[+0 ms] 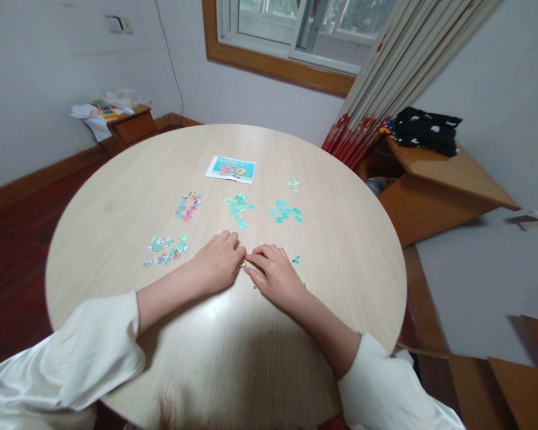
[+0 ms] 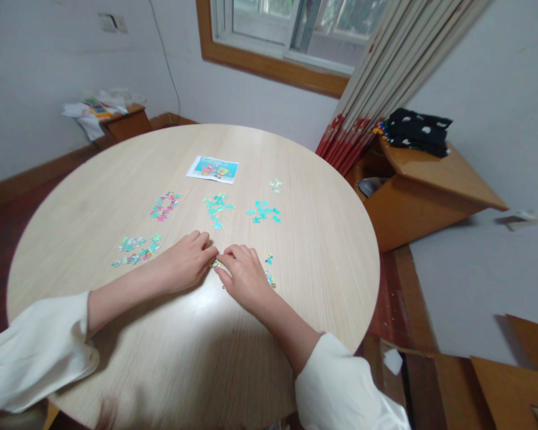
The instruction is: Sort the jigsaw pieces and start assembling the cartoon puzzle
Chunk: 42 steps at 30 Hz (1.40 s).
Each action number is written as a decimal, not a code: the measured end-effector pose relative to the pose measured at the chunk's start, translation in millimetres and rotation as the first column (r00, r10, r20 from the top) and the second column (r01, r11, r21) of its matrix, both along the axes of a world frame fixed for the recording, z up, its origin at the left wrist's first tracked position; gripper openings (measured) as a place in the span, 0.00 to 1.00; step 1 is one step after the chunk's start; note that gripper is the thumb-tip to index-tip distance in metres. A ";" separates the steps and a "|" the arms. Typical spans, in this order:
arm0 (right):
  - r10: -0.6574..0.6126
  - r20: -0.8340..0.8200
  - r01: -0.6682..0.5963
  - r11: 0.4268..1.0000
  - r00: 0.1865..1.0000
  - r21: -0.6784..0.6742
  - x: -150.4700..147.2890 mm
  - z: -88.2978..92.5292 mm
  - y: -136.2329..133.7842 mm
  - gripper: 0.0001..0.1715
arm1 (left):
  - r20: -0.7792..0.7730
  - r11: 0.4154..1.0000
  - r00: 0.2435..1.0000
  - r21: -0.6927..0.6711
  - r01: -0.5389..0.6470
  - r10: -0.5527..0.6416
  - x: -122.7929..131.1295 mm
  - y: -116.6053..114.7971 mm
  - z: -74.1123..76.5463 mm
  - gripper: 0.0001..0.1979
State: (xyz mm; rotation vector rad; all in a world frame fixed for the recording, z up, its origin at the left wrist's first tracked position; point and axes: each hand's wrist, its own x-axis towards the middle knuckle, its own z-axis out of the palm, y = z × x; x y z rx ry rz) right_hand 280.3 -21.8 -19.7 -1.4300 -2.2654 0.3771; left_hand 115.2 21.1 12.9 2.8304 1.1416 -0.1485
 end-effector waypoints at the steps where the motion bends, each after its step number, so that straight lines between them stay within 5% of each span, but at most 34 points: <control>1: 0.000 0.001 0.000 1.000 1.000 0.000 -0.2 0.4 0.0 0.12 | -0.005 1.000 1.000 0.006 0.002 -0.002 0.3 -0.4 0.1 0.13; 21: -0.005 0.019 0.005 1.000 1.000 -0.012 -0.6 1.4 0.1 0.13 | -0.089 0.990 0.990 0.105 -0.099 0.108 9.2 -15.2 4.2 0.12; 35: -0.008 0.011 0.008 1.000 1.000 -0.029 -1.3 4.2 -0.9 0.12 | 0.050 0.976 0.976 0.029 -0.216 0.214 3.5 -14.5 -11.2 0.15; 42: -0.011 0.008 0.012 1.000 1.000 -0.011 -2.0 1.3 -0.4 0.12 | 0.260 0.992 0.963 0.081 -0.091 0.067 -20.5 -29.3 -8.5 0.17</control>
